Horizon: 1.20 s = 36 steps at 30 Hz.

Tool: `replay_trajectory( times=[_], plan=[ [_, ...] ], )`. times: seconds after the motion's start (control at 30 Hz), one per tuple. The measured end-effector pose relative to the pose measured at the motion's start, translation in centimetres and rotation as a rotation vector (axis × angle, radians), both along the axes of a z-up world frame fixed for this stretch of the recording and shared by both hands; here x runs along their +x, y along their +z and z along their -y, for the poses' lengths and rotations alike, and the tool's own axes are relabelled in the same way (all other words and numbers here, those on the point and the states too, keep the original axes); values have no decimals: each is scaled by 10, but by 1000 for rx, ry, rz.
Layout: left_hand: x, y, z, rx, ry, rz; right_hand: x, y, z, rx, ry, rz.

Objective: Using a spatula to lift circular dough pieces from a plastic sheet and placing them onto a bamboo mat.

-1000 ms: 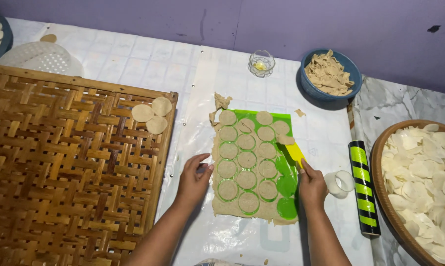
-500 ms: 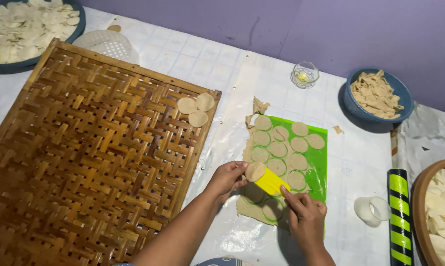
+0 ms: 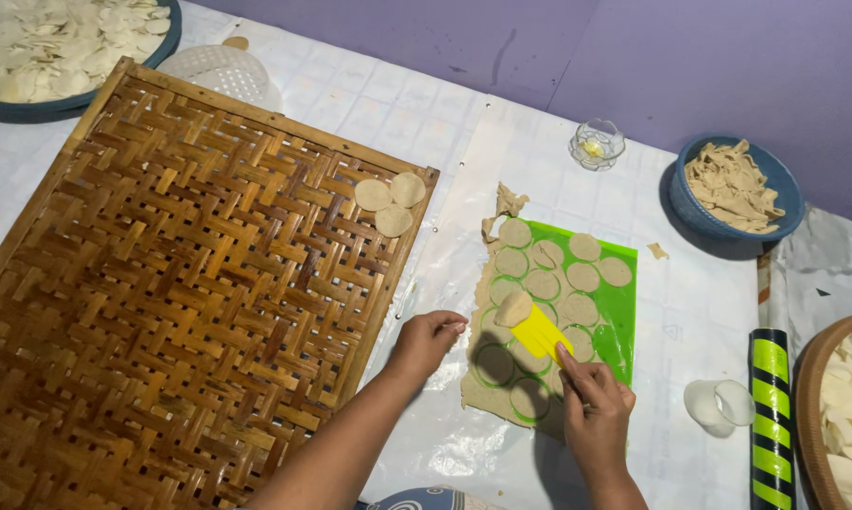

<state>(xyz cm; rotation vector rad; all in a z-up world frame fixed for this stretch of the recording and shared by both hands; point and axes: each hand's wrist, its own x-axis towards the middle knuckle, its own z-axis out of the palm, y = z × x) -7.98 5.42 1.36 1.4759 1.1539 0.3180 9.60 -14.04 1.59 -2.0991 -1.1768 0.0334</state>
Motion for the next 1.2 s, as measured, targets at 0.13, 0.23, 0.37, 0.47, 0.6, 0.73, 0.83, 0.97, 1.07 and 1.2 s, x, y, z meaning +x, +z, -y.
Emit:
replay_trajectory(
  times=[0.13,0.23,0.37,0.47,0.6,0.73,0.83,0.97,1.07,1.2],
  plan=[
    [3,7,5,421,-244,-269,4,0,5,0,-11,2],
    [11,-12,6,562,-249,-294,4,3,9,17,-4,17],
    [22,1,-2,-95,-25,224,1,4,11,-2,70,56],
    [19,0,-9,-708,35,519,-3,8,12,-44,101,107],
    [19,-29,-12,-571,95,580,-8,11,8,-191,65,340],
    [14,-18,-8,-167,122,507,-22,2,0,-316,-6,495],
    [-1,20,-26,49,205,187,-22,-4,-2,-346,-18,455],
    [-38,60,-65,307,296,-151,-13,-17,6,-429,-53,361],
    [-51,27,-111,434,267,-108,-12,-23,9,-444,-85,333],
    [-56,26,-141,461,168,-121,-8,-36,13,-471,-100,297]
  ],
)
